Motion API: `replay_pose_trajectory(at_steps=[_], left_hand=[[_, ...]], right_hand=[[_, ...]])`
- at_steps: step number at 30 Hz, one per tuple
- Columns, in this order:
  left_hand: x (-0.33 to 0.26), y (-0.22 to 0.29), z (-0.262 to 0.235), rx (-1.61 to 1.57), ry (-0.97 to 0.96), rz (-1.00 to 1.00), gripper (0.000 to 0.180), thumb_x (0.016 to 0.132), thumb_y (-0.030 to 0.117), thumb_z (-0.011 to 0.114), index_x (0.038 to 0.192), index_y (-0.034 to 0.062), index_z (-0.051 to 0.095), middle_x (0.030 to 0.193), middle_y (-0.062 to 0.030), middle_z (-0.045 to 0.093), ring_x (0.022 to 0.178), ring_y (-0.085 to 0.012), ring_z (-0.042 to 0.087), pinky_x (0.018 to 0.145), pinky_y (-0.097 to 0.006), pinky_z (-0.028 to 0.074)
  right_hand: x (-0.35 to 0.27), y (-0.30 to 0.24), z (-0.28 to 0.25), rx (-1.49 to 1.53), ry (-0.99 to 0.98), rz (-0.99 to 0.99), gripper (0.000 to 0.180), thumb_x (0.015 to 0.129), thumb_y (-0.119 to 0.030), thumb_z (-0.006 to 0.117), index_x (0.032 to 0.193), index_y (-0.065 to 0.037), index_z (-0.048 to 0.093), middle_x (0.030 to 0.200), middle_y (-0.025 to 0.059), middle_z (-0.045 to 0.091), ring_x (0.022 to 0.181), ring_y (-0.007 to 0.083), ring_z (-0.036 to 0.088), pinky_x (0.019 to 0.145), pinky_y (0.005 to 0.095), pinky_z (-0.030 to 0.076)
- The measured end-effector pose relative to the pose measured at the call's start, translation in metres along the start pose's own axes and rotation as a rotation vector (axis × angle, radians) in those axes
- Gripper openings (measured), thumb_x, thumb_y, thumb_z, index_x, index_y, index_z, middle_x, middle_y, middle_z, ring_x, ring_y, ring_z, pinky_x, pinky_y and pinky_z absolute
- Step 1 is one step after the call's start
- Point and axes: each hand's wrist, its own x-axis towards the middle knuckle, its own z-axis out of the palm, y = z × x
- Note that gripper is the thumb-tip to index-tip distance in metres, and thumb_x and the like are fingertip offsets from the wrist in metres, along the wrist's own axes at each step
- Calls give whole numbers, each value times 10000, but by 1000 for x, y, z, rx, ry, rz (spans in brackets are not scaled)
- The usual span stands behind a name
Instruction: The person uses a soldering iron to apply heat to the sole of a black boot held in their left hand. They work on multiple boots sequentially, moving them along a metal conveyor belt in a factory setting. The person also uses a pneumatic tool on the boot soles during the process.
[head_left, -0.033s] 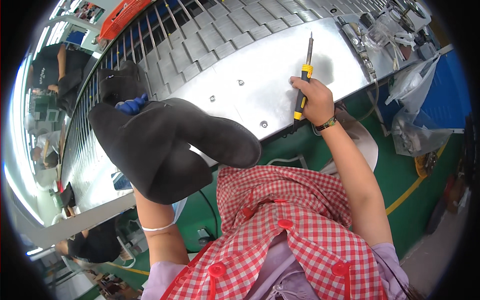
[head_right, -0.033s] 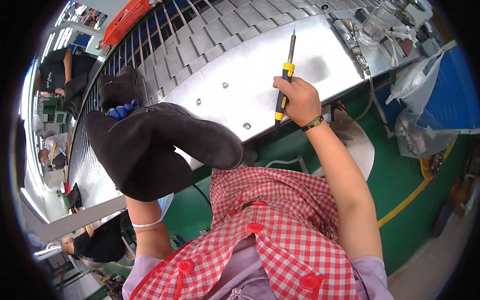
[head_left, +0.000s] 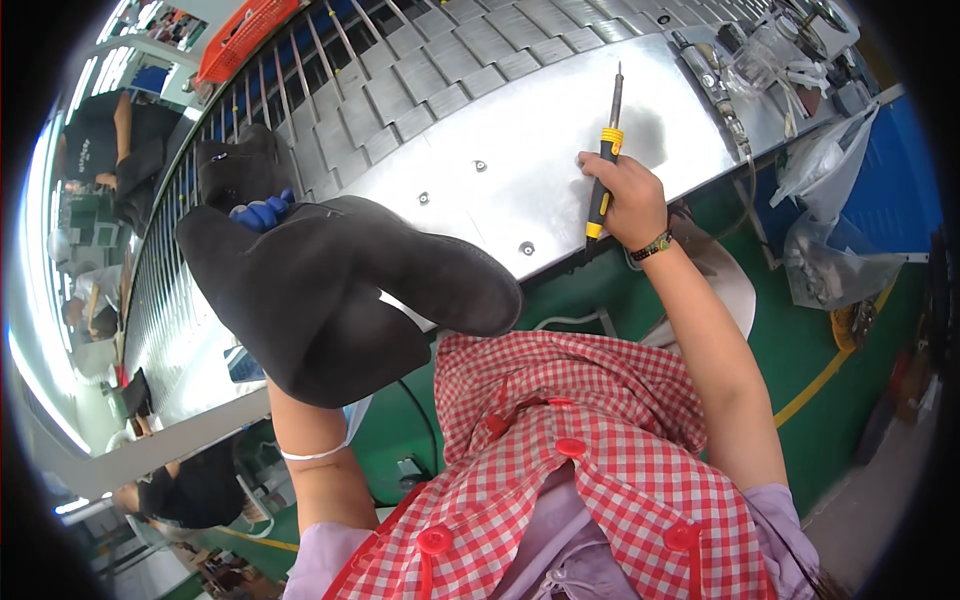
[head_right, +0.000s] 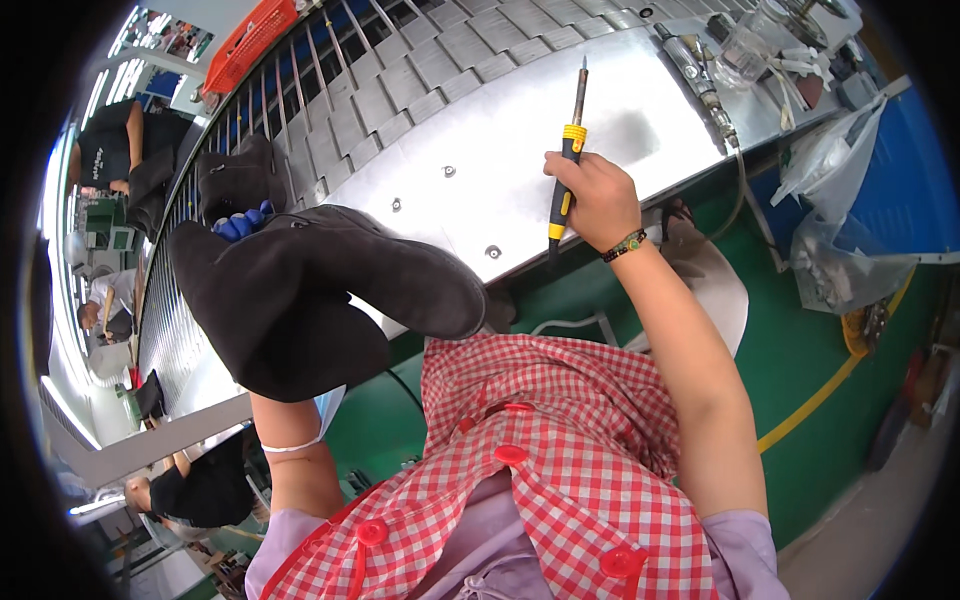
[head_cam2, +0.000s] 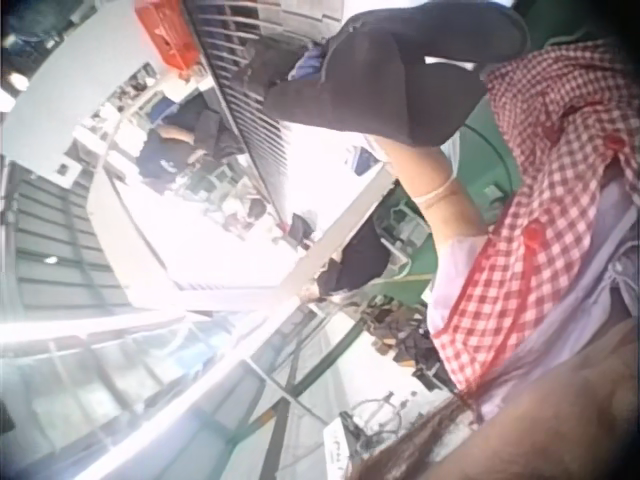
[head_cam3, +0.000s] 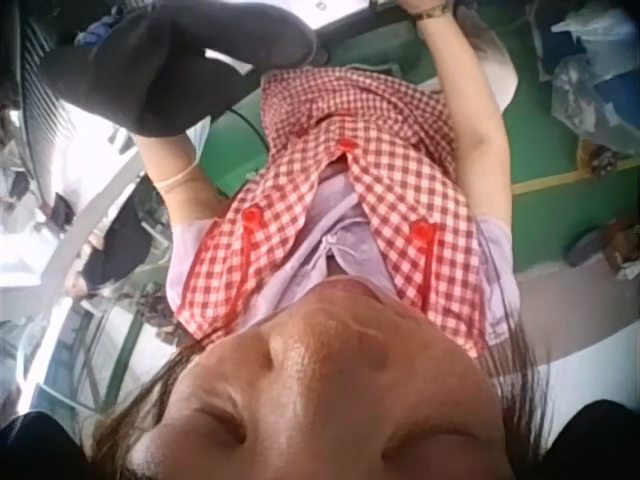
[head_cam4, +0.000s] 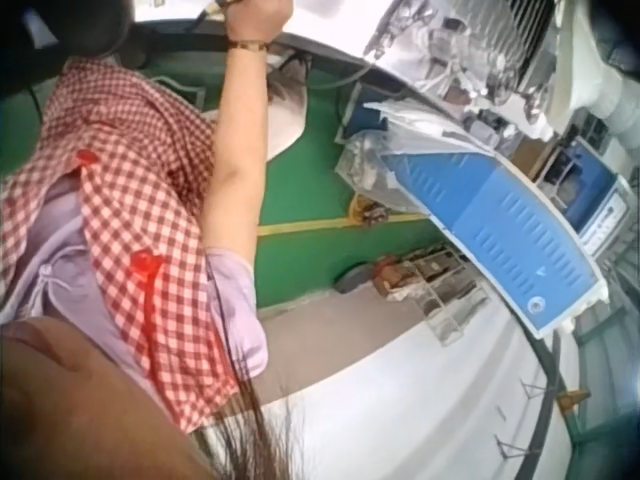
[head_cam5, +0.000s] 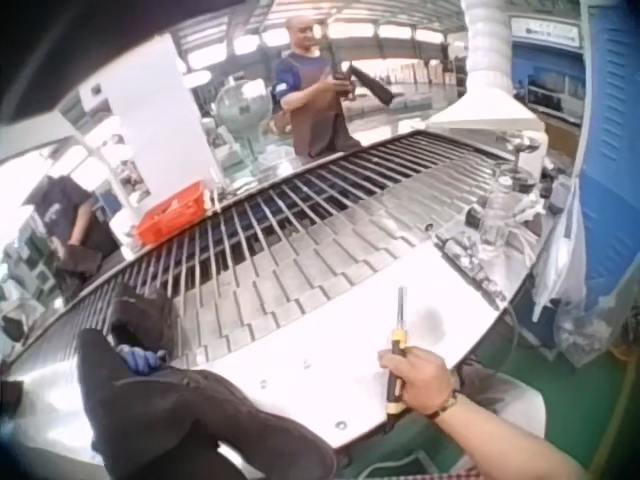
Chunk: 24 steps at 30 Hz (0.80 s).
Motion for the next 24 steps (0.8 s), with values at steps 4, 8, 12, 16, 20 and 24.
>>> replay_pose_trajectory(at_steps=[4, 8, 12, 16, 20, 24], left_hand=[[43, 83, -8, 257, -132, 121, 368, 896, 103, 629, 1233, -19, 548, 1214, -140, 629, 1116, -231, 610, 997, -355, 453], [18, 95, 25, -16, 196, -437, 485, 964, 144, 573, 1377, -68, 431, 1341, -172, 568, 1195, -239, 581, 1072, -349, 416], [-4, 48, 16, -108, 334, -558, 385, 970, 134, 553, 1282, -85, 501, 1236, -156, 624, 1105, -192, 606, 990, -318, 457], [-26, 1, 4, -892, 491, -652, 399, 1061, 280, 389, 1184, -71, 534, 1065, -111, 634, 973, -186, 612, 977, -338, 441], [-10, -25, -4, -1709, 606, -362, 386, 1072, 359, 326, 922, 75, 540, 812, -9, 519, 769, -117, 513, 892, -302, 411], [-4, -2, -7, -1666, 883, -587, 425, 1063, 397, 325, 780, 140, 510, 710, 22, 464, 696, -98, 471, 847, -293, 393]], right_hand=[[-2, 1, -6, 85, -2, 83, 241, 784, -31, 709, 997, -106, 624, 866, 94, 676, 757, 262, 656, 651, 348, 526], [4, -27, -34, 316, 116, 143, 269, 845, -172, 763, 1018, -73, 582, 966, 92, 732, 748, 220, 681, 674, 281, 537], [-5, -52, -69, 464, 186, 214, 552, 914, -500, 648, 1171, -27, 528, 872, 102, 738, 783, 182, 712, 727, 254, 554], [-6, -77, -96, 526, 199, 429, 802, 882, -744, 455, 1174, -8, 589, 770, 92, 656, 629, 170, 652, 573, 261, 513], [-4, -74, -91, 598, 210, 226, 745, 923, -693, 453, 1136, 1, 616, 737, 72, 601, 574, 144, 569, 507, 260, 436], [4, -96, -91, 754, 136, 299, 475, 947, -465, 610, 1064, -6, 648, 678, 31, 590, 568, 134, 557, 510, 267, 435]])
